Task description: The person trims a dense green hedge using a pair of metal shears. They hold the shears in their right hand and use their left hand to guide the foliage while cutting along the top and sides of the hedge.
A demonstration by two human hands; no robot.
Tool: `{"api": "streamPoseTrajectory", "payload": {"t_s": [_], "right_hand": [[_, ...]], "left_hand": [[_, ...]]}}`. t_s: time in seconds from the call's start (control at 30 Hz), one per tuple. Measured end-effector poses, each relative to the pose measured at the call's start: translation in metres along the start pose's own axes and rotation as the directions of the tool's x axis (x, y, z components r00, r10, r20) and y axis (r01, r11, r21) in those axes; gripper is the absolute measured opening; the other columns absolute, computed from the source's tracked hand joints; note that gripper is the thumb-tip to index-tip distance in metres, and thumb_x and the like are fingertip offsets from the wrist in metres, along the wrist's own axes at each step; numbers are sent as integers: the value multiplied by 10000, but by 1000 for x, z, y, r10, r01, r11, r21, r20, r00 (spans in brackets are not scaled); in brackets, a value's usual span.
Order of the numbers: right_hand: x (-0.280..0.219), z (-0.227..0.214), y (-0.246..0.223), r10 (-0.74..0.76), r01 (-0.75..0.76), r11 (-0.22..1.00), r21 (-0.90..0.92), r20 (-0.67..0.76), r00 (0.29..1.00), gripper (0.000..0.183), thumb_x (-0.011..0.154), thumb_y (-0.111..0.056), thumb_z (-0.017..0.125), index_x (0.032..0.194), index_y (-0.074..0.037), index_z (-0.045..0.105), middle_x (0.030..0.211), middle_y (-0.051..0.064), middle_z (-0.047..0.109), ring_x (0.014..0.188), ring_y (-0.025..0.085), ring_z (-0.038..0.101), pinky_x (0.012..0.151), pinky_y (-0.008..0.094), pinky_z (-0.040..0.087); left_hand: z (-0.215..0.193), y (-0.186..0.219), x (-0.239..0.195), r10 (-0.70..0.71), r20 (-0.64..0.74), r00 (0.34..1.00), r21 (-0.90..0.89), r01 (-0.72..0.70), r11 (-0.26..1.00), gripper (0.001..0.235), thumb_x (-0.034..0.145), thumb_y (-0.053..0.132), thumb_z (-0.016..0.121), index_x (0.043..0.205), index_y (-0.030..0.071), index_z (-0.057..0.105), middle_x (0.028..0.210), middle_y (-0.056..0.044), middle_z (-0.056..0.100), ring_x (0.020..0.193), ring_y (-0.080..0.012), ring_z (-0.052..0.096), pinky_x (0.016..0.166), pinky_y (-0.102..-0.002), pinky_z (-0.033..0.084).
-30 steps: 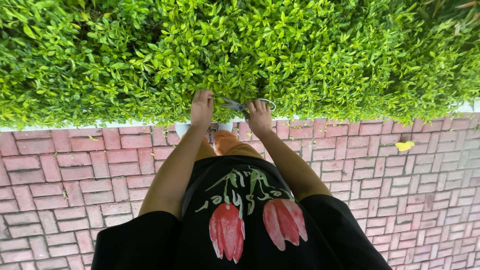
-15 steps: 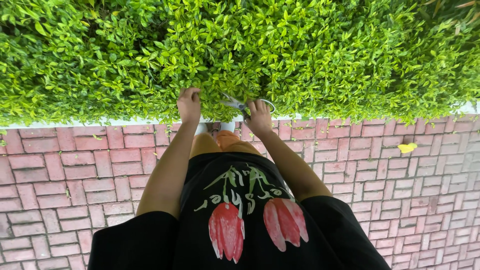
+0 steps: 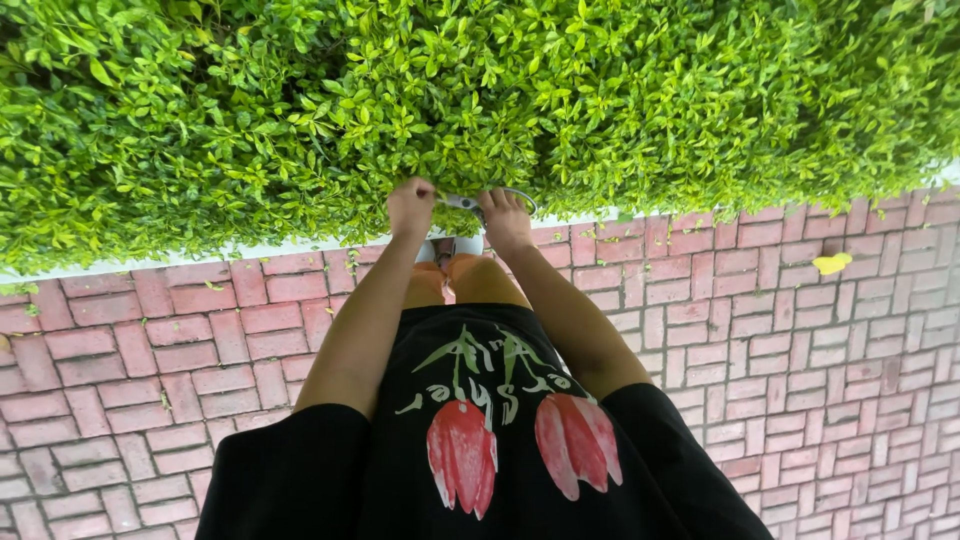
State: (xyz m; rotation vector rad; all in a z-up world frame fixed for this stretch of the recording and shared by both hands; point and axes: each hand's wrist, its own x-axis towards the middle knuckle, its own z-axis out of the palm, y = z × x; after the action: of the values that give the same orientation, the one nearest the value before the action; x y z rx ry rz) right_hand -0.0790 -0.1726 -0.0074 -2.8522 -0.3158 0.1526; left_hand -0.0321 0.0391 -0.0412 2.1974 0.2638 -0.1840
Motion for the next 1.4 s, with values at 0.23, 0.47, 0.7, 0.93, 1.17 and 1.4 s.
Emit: {"api": "streamPoseTrajectory", "payload": {"t_s": [0.23, 0.47, 0.7, 0.93, 1.17, 1.4], "right_hand": [[-38, -20, 5, 179, -163, 971, 177, -77, 981, 417, 903, -169, 658, 1298, -72, 566, 1203, 162, 591, 1115, 354, 565, 962, 489, 449], [-110, 4, 34, 248, -248, 968, -35, -9, 969, 444, 954, -306, 668, 1326, -93, 550, 1189, 152, 573, 1149, 359, 536, 1053, 534, 378], [-86, 39, 41, 221, -225, 967, -122, -44, 974, 425, 956, -261, 600, 1350, -119, 529, 1210, 119, 569, 1195, 315, 527, 1157, 539, 313], [-43, 41, 20, 12, -13, 976, -219, -6, 1000, 487, 941, -178, 516, 1427, -142, 521, 1235, 89, 578, 1205, 274, 525, 1146, 521, 313], [-21, 34, -7, -13, 8, 996, -90, -61, 998, 420, 973, -220, 556, 1385, -142, 561, 1201, 90, 581, 1188, 291, 542, 1097, 517, 369], [-24, 48, -18, 16, -17, 1000, -6, -66, 998, 387, 944, -143, 571, 1328, -106, 586, 1142, 89, 619, 1109, 284, 603, 945, 447, 463]], "left_hand": [[-6, -26, 4, 0, -31, 1000, -143, -5, 990, 70, 879, 89, 712, 936, 94, 752, 886, -89, 777, 792, -197, 751, 739, -334, 582], [-24, -28, -18, 52, 61, 997, 116, -59, 992, 221, 858, 51, 694, 1068, 115, 719, 925, -99, 758, 844, -295, 718, 747, -431, 562], [-19, -43, -17, 230, 225, 947, 273, -288, 918, 355, 849, -9, 664, 1178, 102, 592, 1118, -170, 669, 930, -385, 672, 771, -492, 558], [14, -63, -20, 107, 208, 972, 39, -117, 992, 269, 821, 67, 764, 1014, 81, 578, 981, -103, 652, 890, -269, 668, 778, -402, 552], [8, -27, -24, 15, 139, 990, 27, -19, 999, 369, 728, 117, 869, 957, 62, 586, 1002, -144, 597, 878, -315, 614, 774, -433, 535], [2, -20, -30, 104, 0, 995, 92, -104, 990, 280, 779, 18, 780, 976, 44, 583, 1046, -167, 599, 910, -401, 633, 769, -488, 538]]}}
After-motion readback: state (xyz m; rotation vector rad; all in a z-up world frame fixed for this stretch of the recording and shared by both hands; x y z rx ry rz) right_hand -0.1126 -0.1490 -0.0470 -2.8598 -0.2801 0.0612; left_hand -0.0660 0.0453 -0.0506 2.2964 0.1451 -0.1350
